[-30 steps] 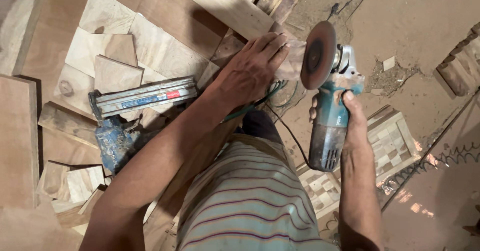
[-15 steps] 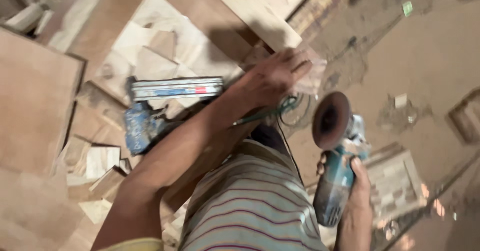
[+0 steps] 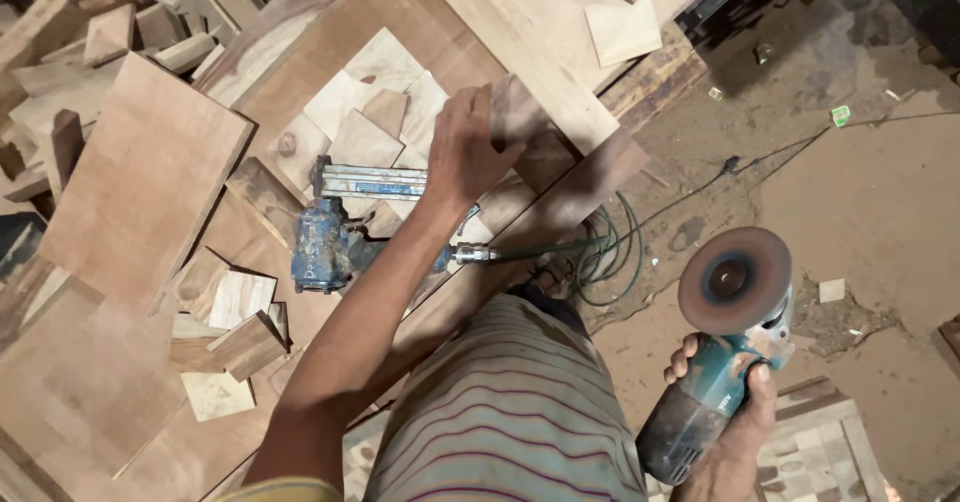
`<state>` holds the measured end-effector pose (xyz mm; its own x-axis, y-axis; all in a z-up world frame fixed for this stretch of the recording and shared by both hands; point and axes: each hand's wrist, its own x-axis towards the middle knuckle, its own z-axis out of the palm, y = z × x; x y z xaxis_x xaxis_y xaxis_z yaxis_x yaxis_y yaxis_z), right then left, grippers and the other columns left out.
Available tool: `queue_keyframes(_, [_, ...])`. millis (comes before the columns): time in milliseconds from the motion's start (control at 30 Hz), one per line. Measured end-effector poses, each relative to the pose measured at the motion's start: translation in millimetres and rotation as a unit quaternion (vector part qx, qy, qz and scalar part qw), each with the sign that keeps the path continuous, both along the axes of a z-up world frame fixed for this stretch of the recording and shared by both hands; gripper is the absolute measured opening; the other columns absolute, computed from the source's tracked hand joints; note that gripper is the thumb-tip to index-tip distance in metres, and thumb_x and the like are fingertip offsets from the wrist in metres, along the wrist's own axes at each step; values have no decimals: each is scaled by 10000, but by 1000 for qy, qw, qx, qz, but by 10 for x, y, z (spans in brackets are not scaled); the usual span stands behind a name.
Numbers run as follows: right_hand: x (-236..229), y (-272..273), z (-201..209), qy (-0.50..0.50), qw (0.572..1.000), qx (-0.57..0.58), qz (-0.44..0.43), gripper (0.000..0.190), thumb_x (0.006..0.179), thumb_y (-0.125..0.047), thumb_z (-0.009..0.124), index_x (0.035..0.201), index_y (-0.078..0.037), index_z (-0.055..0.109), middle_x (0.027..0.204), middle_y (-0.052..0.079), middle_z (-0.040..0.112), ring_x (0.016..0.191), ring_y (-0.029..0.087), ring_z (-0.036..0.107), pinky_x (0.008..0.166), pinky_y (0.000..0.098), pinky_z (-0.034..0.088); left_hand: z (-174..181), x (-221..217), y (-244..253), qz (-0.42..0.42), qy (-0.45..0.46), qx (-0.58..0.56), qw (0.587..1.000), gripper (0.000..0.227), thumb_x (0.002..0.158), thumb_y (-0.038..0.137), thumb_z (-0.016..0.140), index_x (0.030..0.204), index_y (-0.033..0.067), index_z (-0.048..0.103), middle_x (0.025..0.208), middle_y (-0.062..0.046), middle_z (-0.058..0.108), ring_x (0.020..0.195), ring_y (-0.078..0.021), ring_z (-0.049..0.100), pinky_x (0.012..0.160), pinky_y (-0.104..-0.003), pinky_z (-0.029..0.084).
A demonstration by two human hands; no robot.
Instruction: The person uses a nail gun to fasten small wooden pieces to a larger board, then switches to an angle grinder to sand the edges of the pieces. The person handles multiple small wood pieces one at a time, placing them on the board and smoothing their edges.
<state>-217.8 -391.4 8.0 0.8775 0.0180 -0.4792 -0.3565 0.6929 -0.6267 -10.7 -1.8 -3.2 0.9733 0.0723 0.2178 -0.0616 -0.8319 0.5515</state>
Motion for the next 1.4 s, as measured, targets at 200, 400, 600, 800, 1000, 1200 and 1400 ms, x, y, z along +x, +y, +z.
queue_keyframes(200, [20,-48,-9,8,1000,-13,-11,665,946,-526,720,1271,6,487,1103,205,599,920,337,604,780,416,527,43,25,-41,5,64,57,996,793,697,262,931,1340,-39,576,1183,-182,586,1070,-360,583,912,-482,476])
queue_keyframes(400, [108,-62,30,23,1000,-12,-17,725,923,-510,725,1349,40,520,1106,190,613,907,316,614,777,395,525,200,100,-130,53,103,43,992,767,644,288,960,1270,16,609,1171,-168,600,1077,-372,578,912,-501,454])
queue_keyframes(600, [133,-141,10,26,999,-16,-17,730,909,-506,722,1383,15,530,1099,183,627,893,313,614,773,400,523,256,193,-179,78,157,65,982,774,589,278,978,1207,6,600,1159,-177,601,1099,-379,566,902,-527,441])
queue_keyframes(800, [101,-264,-32,49,998,-32,-25,743,905,-531,704,1388,6,533,1095,172,633,898,305,616,777,408,516,191,223,-126,55,139,85,985,793,594,297,988,1211,-19,604,1141,-203,601,1045,-401,565,902,-512,458])
queue_keyframes(1000, [147,-269,1,35,998,-39,-33,750,907,-533,707,1422,-16,532,1097,163,631,890,306,605,787,402,509,89,201,-54,43,93,47,994,690,600,233,979,1154,-2,641,1124,-203,626,1033,-402,595,884,-497,482])
queue_keyframes(1200, [260,-237,40,24,999,-47,-10,686,913,-539,709,1314,-18,513,1064,158,617,897,312,602,789,411,515,-30,294,209,-9,72,-15,997,652,604,284,985,1095,14,654,1070,-188,679,986,-404,647,854,-486,525])
queue_keyframes(1400, [353,-127,146,38,997,-74,-5,715,913,-543,691,1368,-15,533,1048,150,604,888,294,585,779,396,499,-133,395,320,-47,75,69,994,662,550,326,1012,1005,5,654,967,-176,687,937,-408,656,794,-519,500])
